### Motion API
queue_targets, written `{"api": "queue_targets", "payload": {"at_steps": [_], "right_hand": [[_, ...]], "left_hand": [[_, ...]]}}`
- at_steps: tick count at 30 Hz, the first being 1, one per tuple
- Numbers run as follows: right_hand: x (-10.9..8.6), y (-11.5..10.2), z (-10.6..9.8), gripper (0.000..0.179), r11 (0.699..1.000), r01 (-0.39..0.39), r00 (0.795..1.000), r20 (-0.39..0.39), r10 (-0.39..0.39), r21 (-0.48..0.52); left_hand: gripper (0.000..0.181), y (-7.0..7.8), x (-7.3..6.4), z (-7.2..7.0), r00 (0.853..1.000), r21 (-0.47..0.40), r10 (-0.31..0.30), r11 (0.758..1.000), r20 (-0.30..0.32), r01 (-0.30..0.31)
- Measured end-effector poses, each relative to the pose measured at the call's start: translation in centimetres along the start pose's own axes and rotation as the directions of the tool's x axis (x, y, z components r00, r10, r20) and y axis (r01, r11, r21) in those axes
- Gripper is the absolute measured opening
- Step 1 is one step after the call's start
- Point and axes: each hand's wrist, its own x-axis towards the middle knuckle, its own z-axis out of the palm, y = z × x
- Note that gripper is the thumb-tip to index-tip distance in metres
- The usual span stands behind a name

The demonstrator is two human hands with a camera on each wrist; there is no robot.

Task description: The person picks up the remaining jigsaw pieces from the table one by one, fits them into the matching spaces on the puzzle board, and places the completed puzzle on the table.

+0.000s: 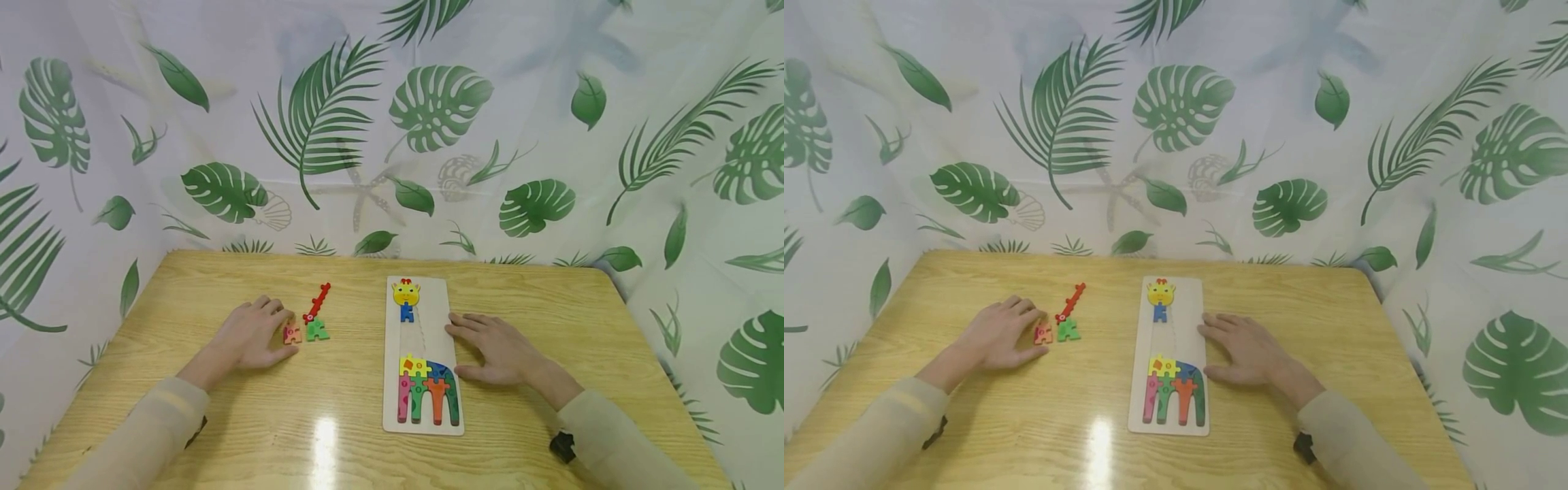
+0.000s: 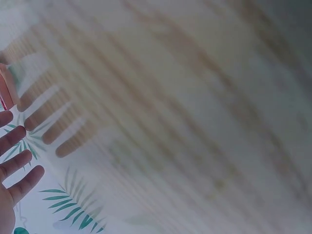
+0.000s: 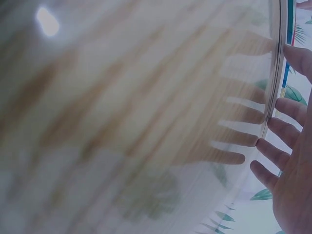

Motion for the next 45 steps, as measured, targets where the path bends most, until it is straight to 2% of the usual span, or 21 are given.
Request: {"api": "queue_targets", "payload": {"at_steps": [14, 45], "right_hand": [[-0.1, -0.11, 0.03, 0.078, 1.0, 0.0, 1.0, -0.001, 0.0, 0.002], [0.06, 0.04, -0.03, 0.078, 1.0, 0.009, 1.0, -0.001, -0.009, -0.016]], "left_hand": [[0.062, 0.07, -0.36, 0.05, 1.0, -0.014, -0.004, 1.0, -0.011, 0.004], [0.051, 0.22, -0.18, -0.24, 0.999, -0.05, -0.029, 0.998, -0.016, 0.028]]}}
